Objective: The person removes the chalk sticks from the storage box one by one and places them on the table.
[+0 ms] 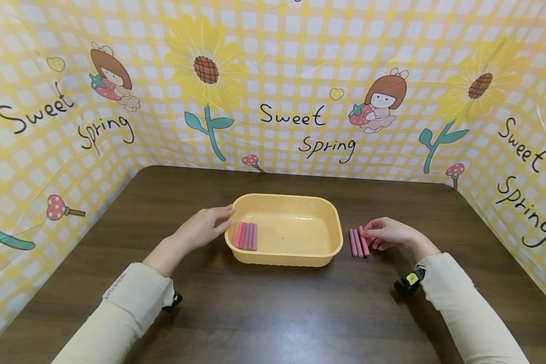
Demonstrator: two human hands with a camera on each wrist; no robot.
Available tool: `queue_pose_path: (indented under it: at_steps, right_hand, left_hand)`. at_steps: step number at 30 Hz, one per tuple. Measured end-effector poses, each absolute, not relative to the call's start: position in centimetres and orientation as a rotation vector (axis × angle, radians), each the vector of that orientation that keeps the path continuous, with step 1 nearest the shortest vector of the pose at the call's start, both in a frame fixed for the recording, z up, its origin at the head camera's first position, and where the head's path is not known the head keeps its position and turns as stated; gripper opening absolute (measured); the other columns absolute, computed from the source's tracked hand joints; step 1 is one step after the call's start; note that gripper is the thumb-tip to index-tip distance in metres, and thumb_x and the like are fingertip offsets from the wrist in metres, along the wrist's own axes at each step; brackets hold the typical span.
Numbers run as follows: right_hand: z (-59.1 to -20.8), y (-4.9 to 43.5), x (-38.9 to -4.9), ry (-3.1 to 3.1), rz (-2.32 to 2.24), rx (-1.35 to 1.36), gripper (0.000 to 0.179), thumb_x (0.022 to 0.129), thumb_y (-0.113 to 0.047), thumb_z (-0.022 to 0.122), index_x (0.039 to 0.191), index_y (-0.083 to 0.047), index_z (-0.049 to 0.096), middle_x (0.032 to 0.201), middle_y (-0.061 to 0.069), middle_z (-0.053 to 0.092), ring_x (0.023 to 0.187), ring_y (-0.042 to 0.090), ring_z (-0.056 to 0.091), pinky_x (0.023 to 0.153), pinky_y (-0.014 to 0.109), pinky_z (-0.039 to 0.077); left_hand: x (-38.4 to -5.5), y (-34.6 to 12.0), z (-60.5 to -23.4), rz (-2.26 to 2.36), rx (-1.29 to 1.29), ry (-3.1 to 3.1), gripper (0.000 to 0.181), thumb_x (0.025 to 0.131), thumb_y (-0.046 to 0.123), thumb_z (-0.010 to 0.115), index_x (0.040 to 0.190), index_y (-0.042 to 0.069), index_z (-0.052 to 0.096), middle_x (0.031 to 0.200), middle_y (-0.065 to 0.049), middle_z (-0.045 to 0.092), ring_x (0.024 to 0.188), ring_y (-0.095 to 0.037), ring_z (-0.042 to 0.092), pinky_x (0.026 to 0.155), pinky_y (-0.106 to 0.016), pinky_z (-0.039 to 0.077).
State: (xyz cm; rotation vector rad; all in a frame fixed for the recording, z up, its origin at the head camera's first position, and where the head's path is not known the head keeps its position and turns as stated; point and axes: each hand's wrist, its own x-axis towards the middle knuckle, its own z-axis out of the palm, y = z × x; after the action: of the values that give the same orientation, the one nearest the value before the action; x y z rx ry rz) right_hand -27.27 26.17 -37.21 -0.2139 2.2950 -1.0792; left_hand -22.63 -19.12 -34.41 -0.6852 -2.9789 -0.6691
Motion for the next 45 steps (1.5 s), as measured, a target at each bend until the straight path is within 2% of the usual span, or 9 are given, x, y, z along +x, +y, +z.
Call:
queue_pose_path:
  at_steps: [10,25,34,41,45]
  right_hand:
    - [-37.3,26.1,-27.3,2.315,-1.05,-0.195,0.031,0.094,-0.025,0.054,0.106,0.004,0.055,0.075,-0.004,0.064,0.063,0.005,0.056,0.057,0.019,0.051]
    - [-36.9,26.1,-27.2,2.323,-1.047,-0.207,0.033,0.095,-0.024,0.053,0.109,0.006,0.055,0.078,-0.002,0.065,0.066,0.006,0.056,0.06,0.021,0.052]
    - [-35.3,25.6,-27.6,2.36,-1.029,-0.272,0.038,0.095,-0.027,0.053,0.112,0.007,0.054,0.087,0.005,0.066,0.071,0.01,0.057,0.064,0.023,0.053]
    - [-33.2,23.5,-27.8,2.388,-1.009,-0.363,0.043,0.095,-0.03,0.053,0.115,0.009,0.053,0.081,0.001,0.062,0.07,0.009,0.057,0.063,0.025,0.053]
    - [-31.9,22.0,-27.7,2.389,-1.007,-0.413,0.042,0.094,-0.029,0.054,0.114,0.009,0.054,0.084,0.004,0.065,0.072,0.01,0.059,0.067,0.029,0.055]
  left_hand:
    - [-22.5,-19.0,-34.4,-0.675,-0.704,-2.964,0.042,0.094,0.015,0.054,0.131,-0.004,0.05,0.138,-0.021,0.047,0.128,-0.036,0.046,0.106,-0.051,0.038]
    - [-22.4,-19.1,-34.4,-0.65,-0.709,-2.959,0.041,0.094,0.014,0.053,0.131,-0.004,0.051,0.137,-0.021,0.049,0.127,-0.037,0.047,0.106,-0.051,0.038]
    - [-22.6,-19.2,-34.4,-0.672,-0.694,-2.969,0.043,0.094,0.016,0.054,0.131,-0.003,0.05,0.138,-0.02,0.048,0.128,-0.036,0.046,0.107,-0.05,0.037]
    - [-22.5,-19.1,-34.4,-0.671,-0.693,-2.97,0.042,0.094,0.016,0.054,0.132,-0.004,0.05,0.138,-0.02,0.047,0.129,-0.036,0.046,0.107,-0.051,0.037]
    - [-22.6,-19.1,-34.4,-0.675,-0.684,-2.978,0.043,0.094,0.016,0.053,0.132,-0.004,0.049,0.139,-0.02,0.047,0.129,-0.035,0.045,0.108,-0.051,0.036]
